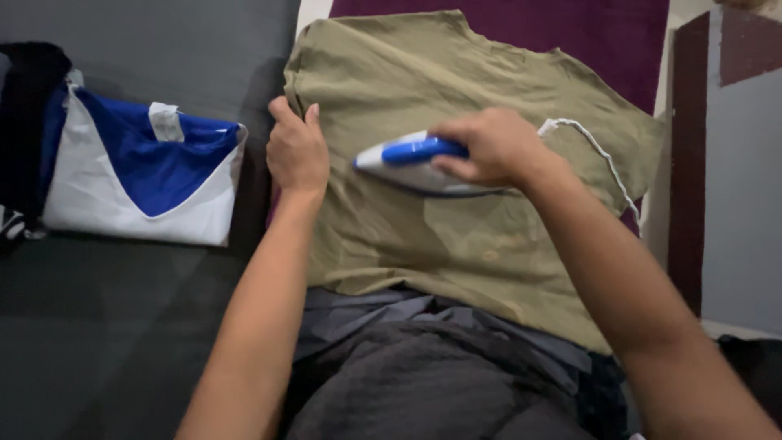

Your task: The person irons a beige t-shirt laid out on a purple mat. They smooth the fabric with their hands and use a blue and white iron to press the shirt, moving it back and forth across the surface.

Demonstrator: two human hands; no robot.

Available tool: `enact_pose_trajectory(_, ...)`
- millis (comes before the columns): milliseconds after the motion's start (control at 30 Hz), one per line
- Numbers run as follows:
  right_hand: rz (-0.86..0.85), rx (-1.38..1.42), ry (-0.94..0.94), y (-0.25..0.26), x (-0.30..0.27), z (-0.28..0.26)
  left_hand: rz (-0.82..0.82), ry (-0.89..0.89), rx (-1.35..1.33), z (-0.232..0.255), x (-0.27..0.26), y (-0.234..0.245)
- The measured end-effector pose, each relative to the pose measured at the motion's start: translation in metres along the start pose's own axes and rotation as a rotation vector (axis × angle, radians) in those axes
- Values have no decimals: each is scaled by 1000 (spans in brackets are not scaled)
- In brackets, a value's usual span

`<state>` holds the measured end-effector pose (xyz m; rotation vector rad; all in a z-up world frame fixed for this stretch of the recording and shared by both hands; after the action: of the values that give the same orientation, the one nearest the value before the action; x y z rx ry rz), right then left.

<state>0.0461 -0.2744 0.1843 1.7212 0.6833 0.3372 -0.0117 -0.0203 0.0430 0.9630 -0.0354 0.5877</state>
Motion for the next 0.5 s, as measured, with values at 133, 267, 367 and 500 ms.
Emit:
enact_pose_trajectory(133,72,-41,-20,-1,5,-9,18,-24,19,-2,0,-1)
enact_pose_trajectory(267,155,-6,-400,-2,35,2,29,-33,16,2,-2,7)
enact_pose_trajectory(367,337,-7,-332,4,58,6,-52,7,5,2,0,16)
enact_pose_trajectory(500,145,-35,-242,4,63,13,-7,-33,-55,-5,13,16)
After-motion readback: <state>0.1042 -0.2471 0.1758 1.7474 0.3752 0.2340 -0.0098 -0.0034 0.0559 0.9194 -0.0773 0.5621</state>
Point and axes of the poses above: each hand's wrist, its own x-axis towards the middle knuckle, its own y-axis out of the back of the hand, z = x × y, the point moved 4 cm from there along x, towards the middle knuckle, and after that the axes turned 13 degrees about -y, right-handed, at the moved point
